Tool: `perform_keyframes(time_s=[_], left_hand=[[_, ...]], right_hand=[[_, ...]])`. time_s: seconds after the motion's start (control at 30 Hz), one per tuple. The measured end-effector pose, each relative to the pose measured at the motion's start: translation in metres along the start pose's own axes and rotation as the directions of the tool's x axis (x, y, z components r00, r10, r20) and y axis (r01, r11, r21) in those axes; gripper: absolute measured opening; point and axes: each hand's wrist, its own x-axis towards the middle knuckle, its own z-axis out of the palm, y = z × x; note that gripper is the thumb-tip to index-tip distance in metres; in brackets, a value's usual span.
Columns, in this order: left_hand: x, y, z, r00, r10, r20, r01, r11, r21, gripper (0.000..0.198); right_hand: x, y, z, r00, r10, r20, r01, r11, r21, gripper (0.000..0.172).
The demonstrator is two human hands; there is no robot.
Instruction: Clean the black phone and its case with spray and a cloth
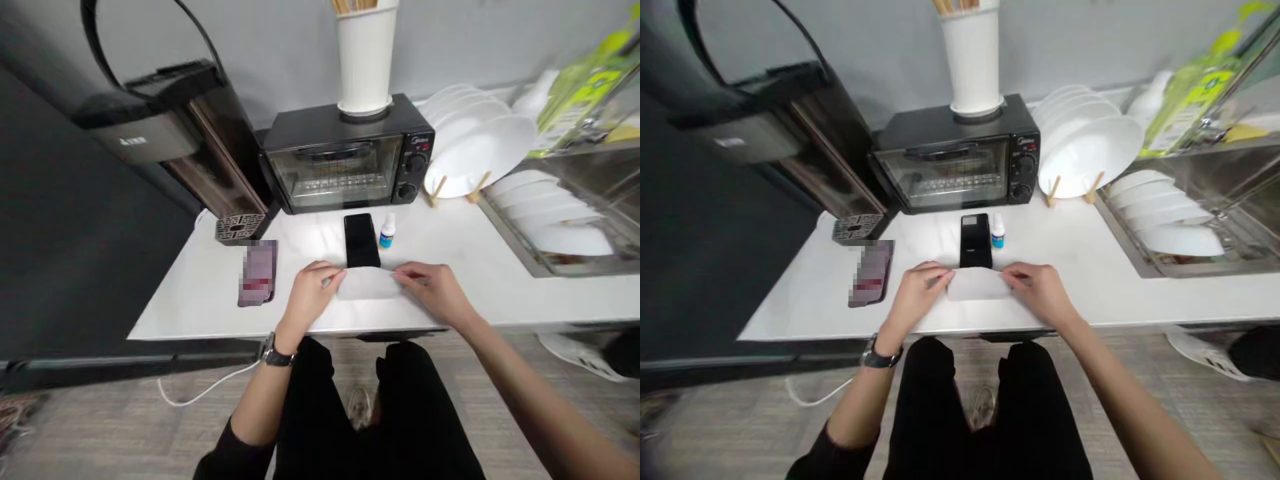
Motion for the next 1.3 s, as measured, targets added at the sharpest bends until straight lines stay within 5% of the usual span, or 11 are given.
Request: perform_keyframes(time_s=[0.17, 0.3, 0.5, 0.6, 0.77, 0.9, 1.07, 1.17, 1.3], left_hand=[[-0.008, 0.006, -0.001, 0.976, 0.182, -0.117, -0.17, 0.98, 0.103, 0.024], [-0.028, 0.013, -0.009, 0.953, 0.291, -0.088, -0.283, 0.954, 0.095, 0.029], [-0.073, 0.014, -0.019, 0.945, 0.296, 0.142, -0.294, 0.955, -0.032, 0.026], [-0.076, 0.013, -0.015, 0.956, 0.231, 0.181, -0.241, 0.97, 0.032, 0.038], [-0.049, 0.018, -0.008, 0.929, 0.147, 0.339, -0.229, 0.949, 0.217, 0.057], [-0.036, 0.02, -0.005, 0.868, 0.152, 0.472, -0.282, 0.935, 0.217, 0.055], [-0.037, 0.018, -0.008, 0.853, 0.108, 0.511, -0.245, 0.947, 0.209, 0.054], [-0.035, 0.014, -0.013, 0.848, 0.098, 0.52, -0.23, 0.953, 0.195, 0.056], [-0.03, 0.013, -0.014, 0.855, 0.125, 0.504, -0.248, 0.951, 0.185, 0.054]], right_hand=[[-0.009, -0.005, 0.011, 0.98, -0.112, -0.163, 0.117, 0.993, 0.017, 0.022], [-0.027, -0.018, 0.006, 0.931, -0.285, -0.229, 0.281, 0.958, -0.053, 0.02], [-0.072, -0.019, 0.003, 0.918, -0.396, -0.023, 0.391, 0.914, -0.111, 0.026], [-0.079, -0.016, 0.011, 0.929, -0.369, 0.029, 0.369, 0.918, -0.146, 0.034], [-0.05, -0.022, 0.025, 0.944, -0.331, 0.022, 0.326, 0.913, -0.245, 0.04], [-0.015, -0.027, 0.036, 0.941, -0.321, 0.102, 0.337, 0.895, -0.293, 0.047], [0.007, -0.022, 0.048, 0.944, -0.288, 0.158, 0.325, 0.89, -0.319, 0.046], [0.004, -0.022, 0.045, 0.954, -0.294, 0.059, 0.299, 0.922, -0.247, 0.037], [0.007, -0.021, 0.034, 0.934, -0.149, -0.325, 0.114, 0.986, -0.123, 0.025]])
